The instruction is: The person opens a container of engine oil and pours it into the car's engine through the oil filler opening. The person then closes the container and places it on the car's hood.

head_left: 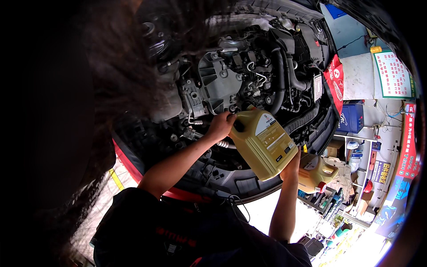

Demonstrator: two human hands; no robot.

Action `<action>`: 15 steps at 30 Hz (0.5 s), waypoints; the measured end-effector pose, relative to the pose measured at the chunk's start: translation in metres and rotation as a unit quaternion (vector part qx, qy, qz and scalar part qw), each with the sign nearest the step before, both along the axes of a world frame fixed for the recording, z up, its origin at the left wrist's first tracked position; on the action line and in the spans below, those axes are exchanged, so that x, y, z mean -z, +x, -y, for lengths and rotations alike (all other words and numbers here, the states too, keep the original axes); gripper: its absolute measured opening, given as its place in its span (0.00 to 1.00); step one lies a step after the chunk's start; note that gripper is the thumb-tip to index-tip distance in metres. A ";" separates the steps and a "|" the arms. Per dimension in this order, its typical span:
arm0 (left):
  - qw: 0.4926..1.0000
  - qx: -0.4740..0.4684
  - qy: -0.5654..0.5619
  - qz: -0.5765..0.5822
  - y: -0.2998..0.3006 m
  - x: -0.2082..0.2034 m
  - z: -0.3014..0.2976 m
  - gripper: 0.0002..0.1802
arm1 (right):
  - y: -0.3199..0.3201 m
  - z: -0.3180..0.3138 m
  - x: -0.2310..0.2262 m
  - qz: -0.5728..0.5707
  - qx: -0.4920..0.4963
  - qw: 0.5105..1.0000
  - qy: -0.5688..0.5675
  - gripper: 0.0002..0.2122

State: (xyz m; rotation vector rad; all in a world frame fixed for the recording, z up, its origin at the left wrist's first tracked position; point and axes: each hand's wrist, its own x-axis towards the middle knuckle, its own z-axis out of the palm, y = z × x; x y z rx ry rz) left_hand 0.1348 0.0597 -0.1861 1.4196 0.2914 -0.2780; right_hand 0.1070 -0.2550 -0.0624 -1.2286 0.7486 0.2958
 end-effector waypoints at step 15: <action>0.999 0.014 -0.030 -0.023 -0.002 -0.031 -0.007 0.20 | 0.006 0.003 0.000 0.016 0.006 0.999 -0.029 0.34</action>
